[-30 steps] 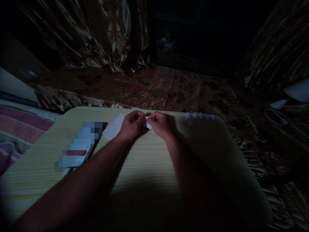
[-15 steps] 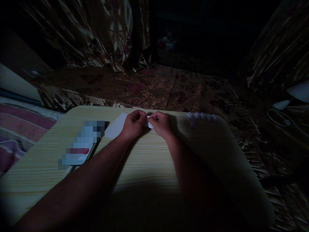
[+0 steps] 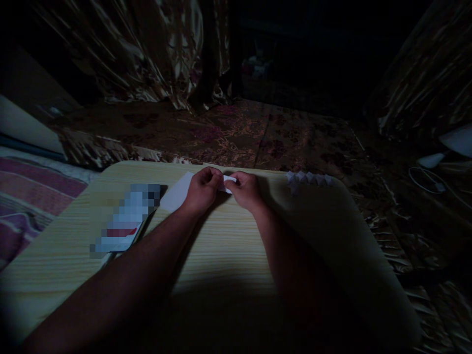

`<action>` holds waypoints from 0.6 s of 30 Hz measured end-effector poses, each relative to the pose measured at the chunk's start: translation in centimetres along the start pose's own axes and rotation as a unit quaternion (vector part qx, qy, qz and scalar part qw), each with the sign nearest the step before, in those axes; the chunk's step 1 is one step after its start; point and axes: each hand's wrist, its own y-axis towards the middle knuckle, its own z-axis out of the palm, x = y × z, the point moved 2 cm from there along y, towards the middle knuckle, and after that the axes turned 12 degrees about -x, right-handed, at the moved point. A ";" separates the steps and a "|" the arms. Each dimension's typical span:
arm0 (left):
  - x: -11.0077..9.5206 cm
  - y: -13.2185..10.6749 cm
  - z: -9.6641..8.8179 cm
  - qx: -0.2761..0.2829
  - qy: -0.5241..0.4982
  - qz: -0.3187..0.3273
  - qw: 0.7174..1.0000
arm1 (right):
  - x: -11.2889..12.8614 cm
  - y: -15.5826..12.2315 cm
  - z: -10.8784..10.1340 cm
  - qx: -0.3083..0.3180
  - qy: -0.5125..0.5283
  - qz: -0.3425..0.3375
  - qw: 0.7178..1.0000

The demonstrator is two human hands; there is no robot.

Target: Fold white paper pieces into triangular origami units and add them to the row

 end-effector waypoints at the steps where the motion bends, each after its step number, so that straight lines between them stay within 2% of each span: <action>1: 0.0 0.0 0.0 -0.004 -0.005 -0.003 1.000 | 0.0 0.0 0.1 0.004 0.007 0.004 1.000; 5: -0.1 0.2 0.0 -0.010 -0.024 -0.014 1.000 | 0.0 0.0 0.2 0.015 0.018 0.016 1.000; 11: -0.5 0.1 0.1 0.005 -0.034 -0.025 0.999 | -0.3 0.2 -0.1 -0.020 0.029 0.026 0.999; 18: -0.8 -0.1 0.2 0.028 -0.048 -0.067 0.996 | 0.1 0.2 -0.5 -0.028 0.034 0.036 0.998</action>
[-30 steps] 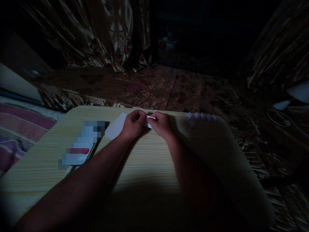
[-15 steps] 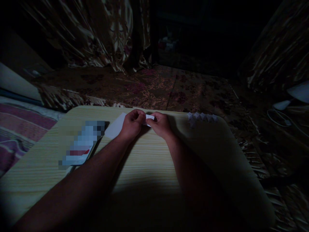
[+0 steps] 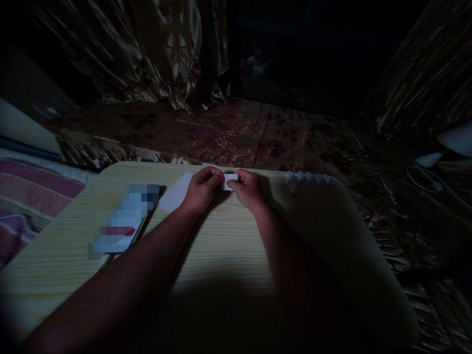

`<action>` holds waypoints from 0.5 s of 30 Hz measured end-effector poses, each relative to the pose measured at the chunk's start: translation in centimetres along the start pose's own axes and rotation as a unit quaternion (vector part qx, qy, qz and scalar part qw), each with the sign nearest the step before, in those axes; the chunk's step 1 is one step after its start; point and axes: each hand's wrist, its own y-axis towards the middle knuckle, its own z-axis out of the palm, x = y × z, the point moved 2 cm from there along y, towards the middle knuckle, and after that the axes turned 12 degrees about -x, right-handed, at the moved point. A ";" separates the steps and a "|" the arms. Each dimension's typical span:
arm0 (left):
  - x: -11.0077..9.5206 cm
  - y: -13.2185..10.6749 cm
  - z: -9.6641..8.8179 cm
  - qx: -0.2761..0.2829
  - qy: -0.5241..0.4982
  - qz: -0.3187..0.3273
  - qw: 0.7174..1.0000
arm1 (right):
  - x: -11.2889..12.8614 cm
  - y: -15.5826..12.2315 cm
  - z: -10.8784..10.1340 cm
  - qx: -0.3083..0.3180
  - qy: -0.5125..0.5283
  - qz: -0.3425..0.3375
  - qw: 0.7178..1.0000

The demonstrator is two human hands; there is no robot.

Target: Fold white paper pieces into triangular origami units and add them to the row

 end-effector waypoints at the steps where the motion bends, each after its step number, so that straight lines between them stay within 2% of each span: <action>1: 0.0 -0.1 0.0 0.002 -0.002 0.000 1.000 | 0.0 0.0 0.0 -0.002 0.003 0.003 1.000; 15: 0.2 0.0 0.0 0.017 0.026 0.013 0.999 | -0.2 0.1 0.0 0.009 -0.009 -0.003 1.000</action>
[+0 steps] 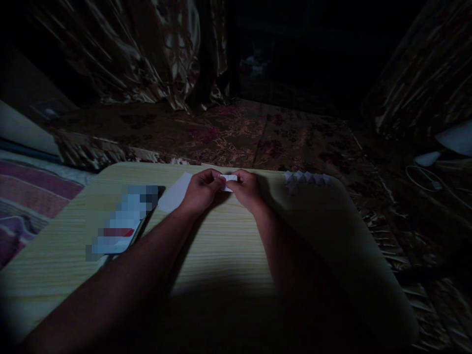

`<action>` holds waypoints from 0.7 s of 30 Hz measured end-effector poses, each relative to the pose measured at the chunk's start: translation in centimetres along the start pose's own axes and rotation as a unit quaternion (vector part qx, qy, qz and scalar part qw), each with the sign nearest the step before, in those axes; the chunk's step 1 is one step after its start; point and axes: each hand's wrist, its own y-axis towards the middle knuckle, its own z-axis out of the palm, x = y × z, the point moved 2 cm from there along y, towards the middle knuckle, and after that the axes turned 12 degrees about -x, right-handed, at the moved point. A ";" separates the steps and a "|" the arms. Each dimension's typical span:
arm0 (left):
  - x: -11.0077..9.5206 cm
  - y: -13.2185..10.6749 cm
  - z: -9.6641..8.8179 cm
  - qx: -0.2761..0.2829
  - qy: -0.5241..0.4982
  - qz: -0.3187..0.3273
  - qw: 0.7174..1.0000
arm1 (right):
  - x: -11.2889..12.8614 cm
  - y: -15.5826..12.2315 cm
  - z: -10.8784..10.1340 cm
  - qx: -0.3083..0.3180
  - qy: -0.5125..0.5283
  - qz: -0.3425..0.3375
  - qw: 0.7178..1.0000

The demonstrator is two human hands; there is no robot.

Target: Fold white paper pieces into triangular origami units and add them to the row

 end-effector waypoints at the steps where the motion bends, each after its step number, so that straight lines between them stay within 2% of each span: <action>1: 0.0 0.0 0.0 0.004 0.002 0.001 1.000 | 0.1 0.0 0.0 -0.001 -0.001 -0.002 1.000; 11: 0.6 0.2 0.0 0.004 0.013 0.021 1.000 | 0.2 -0.1 0.1 0.012 0.006 0.001 1.000; 21: 0.1 0.1 0.0 0.023 0.009 0.020 0.999 | 0.2 0.0 0.0 0.005 -0.003 -0.008 1.000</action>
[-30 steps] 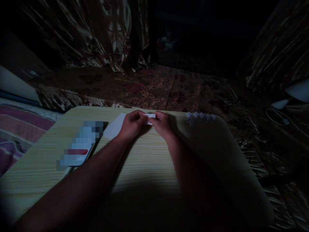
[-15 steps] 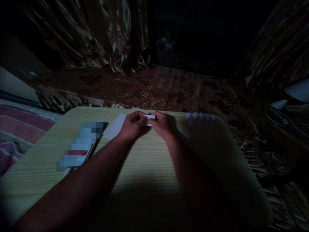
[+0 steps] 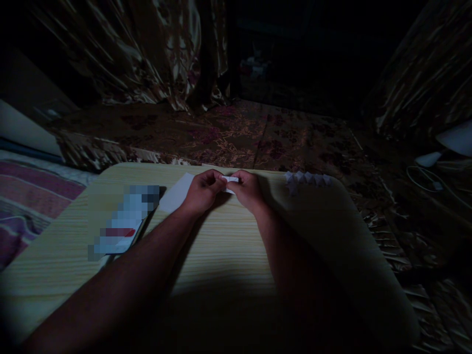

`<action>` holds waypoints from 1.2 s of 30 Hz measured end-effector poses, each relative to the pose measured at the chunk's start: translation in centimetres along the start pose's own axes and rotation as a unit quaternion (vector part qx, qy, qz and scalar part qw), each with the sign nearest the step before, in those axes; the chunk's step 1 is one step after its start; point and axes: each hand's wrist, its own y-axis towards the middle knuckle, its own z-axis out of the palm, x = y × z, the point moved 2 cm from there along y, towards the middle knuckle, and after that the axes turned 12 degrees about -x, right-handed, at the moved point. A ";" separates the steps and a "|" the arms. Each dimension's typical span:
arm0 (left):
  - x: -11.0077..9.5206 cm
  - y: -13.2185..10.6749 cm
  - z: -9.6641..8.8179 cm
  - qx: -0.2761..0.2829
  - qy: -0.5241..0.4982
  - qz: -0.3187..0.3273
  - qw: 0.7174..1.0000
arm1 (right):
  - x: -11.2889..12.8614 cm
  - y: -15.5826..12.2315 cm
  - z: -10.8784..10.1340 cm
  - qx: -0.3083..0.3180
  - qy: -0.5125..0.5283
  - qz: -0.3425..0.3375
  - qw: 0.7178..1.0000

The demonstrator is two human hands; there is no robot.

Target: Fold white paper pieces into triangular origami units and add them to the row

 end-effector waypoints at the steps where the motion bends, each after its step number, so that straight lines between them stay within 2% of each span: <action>1: -0.1 0.0 0.0 0.002 -0.002 -0.001 1.000 | 0.0 0.0 0.0 -0.001 0.001 0.005 1.000; 18: 0.0 0.0 0.0 0.019 -0.008 0.004 1.000 | 0.3 -0.3 -0.2 -0.021 -0.009 0.016 1.000; 26: -0.1 0.0 0.0 0.021 -0.016 -0.018 1.000 | 0.5 -0.2 -0.2 -0.039 -0.032 -0.037 0.998; 31: -0.2 0.1 -0.1 -0.023 -0.028 -0.034 0.999 | 0.7 -0.2 -0.1 -0.006 0.002 -0.013 1.000; 36: -0.1 0.1 -0.1 -0.032 -0.050 -0.046 0.997 | -0.1 -0.1 0.1 0.028 0.035 0.020 0.999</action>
